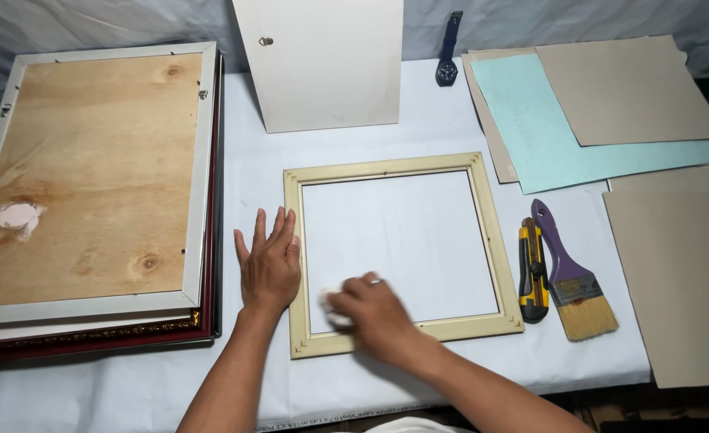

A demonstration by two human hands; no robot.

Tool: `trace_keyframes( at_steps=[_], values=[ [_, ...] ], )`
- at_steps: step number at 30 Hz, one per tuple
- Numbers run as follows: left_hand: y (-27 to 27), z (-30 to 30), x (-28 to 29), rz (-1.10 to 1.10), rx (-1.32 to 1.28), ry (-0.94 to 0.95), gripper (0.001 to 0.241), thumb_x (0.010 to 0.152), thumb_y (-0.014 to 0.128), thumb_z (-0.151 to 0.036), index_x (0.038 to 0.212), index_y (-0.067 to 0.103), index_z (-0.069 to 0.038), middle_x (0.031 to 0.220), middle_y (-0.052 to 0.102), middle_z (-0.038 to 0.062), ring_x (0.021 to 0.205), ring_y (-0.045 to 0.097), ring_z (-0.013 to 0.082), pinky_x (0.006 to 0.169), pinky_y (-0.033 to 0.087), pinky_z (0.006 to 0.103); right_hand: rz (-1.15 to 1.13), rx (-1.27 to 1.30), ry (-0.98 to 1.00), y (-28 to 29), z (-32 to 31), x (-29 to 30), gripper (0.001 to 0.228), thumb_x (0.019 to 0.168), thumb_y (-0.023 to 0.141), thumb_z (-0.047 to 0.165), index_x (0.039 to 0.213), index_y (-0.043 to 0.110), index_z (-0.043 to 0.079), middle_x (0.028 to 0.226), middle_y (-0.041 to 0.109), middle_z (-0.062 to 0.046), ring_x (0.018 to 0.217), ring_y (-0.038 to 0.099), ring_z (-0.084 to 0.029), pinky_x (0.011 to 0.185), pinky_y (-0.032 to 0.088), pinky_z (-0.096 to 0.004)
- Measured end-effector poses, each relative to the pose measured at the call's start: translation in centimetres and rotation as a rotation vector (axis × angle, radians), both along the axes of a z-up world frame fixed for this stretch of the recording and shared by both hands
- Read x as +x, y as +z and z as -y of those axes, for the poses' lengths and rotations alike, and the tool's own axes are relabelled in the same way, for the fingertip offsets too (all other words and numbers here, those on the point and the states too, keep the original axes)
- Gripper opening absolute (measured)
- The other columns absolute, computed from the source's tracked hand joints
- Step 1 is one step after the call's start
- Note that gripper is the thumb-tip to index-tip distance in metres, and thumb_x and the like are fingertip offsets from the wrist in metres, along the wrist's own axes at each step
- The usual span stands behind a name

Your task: Assembling a picture frame by cleaning the glass and inserting the mat and backing board.

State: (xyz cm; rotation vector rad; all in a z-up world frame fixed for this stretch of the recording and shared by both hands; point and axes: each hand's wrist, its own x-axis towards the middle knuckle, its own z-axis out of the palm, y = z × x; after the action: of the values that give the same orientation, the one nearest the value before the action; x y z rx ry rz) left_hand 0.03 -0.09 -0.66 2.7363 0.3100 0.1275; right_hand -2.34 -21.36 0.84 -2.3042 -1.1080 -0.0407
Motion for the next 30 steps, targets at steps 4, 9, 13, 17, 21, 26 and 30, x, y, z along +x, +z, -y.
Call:
trace_keyframes(
  at_steps=[4, 9, 13, 17, 21, 26, 30],
  values=[
    [-0.4, -0.2, 0.0, -0.013, 0.026, -0.006, 0.047, 0.104, 0.036, -0.033, 0.149, 0.044, -0.024, 0.156, 0.045, -0.004, 0.154, 0.019, 0.0244, 0.124, -0.001, 0.0601, -0.149, -0.064, 0.094, 1.4, -0.7, 0.6, 0.024, 0.084, 0.079, 0.017, 0.106, 0.073, 0.011, 0.092, 0.064, -0.007, 0.085, 0.055, -0.026, 0.08, 0.047, -0.04],
    [-0.2, 0.0, 0.1, 0.02, -0.002, -0.009, 0.046, 0.103, 0.04, -0.029, 0.148, 0.047, -0.021, 0.154, 0.047, -0.002, 0.153, 0.021, 0.026, 0.123, 0.001, 0.0611, -0.291, -0.323, -0.139, 1.9, 12.9, 3.0, 0.051, 0.08, 0.066, -0.005, 0.123, 0.068, 0.022, 0.118, 0.064, -0.001, 0.106, 0.06, -0.022, 0.091, 0.055, -0.036],
    [-0.1, 0.0, 0.0, 0.014, -0.006, -0.005, 0.046, 0.103, 0.039, -0.029, 0.148, 0.047, -0.021, 0.155, 0.047, -0.002, 0.153, 0.021, 0.0259, 0.123, 0.0, 0.0613, -0.34, -0.418, -0.362, 1.4, 18.4, 3.1, 0.057, 0.077, 0.068, -0.007, 0.122, 0.073, 0.028, 0.119, 0.069, 0.008, 0.106, 0.064, -0.017, 0.095, 0.058, -0.035],
    [0.2, -0.1, 0.1, -0.02, 0.0, 0.005, 0.048, 0.103, 0.039, -0.031, 0.149, 0.044, -0.023, 0.155, 0.045, -0.003, 0.154, 0.019, 0.0249, 0.123, -0.001, 0.0602, -0.095, -0.278, -0.157, -0.7, 9.6, 2.0, 0.059, 0.073, 0.076, -0.001, 0.125, 0.065, 0.024, 0.115, 0.064, -0.003, 0.103, 0.061, -0.025, 0.09, 0.058, -0.039],
    [0.2, -0.2, 0.1, -0.043, 0.026, -0.007, 0.048, 0.103, 0.037, -0.032, 0.15, 0.042, -0.024, 0.156, 0.043, -0.004, 0.154, 0.019, 0.0248, 0.123, -0.001, 0.0607, -0.016, -0.051, 0.063, -0.1, -2.2, 0.7, 0.046, 0.073, 0.083, 0.01, 0.116, 0.067, 0.012, 0.1, 0.059, -0.007, 0.09, 0.054, -0.025, 0.078, 0.047, -0.038],
    [0.8, -0.2, -0.2, -0.116, -0.048, 0.009, 0.05, 0.108, 0.029, -0.038, 0.156, 0.038, -0.031, 0.163, 0.036, -0.007, 0.156, 0.019, 0.0236, 0.124, 0.004, 0.0609, -0.037, -0.136, -0.195, -1.2, 2.5, 6.0, 0.036, 0.074, 0.072, 0.012, 0.109, 0.064, 0.018, 0.096, 0.061, -0.009, 0.09, 0.062, -0.038, 0.076, 0.05, -0.05],
    [0.6, -0.2, -0.1, -0.11, -0.048, 0.012, 0.05, 0.108, 0.029, -0.038, 0.157, 0.037, -0.032, 0.163, 0.036, -0.007, 0.156, 0.019, 0.0234, 0.123, 0.003, 0.061, 0.156, -0.36, -0.702, -5.5, 14.7, 13.0, 0.045, 0.074, 0.07, 0.011, 0.119, 0.064, 0.013, 0.102, 0.062, -0.012, 0.096, 0.064, -0.038, 0.081, 0.047, -0.051]
  ],
)
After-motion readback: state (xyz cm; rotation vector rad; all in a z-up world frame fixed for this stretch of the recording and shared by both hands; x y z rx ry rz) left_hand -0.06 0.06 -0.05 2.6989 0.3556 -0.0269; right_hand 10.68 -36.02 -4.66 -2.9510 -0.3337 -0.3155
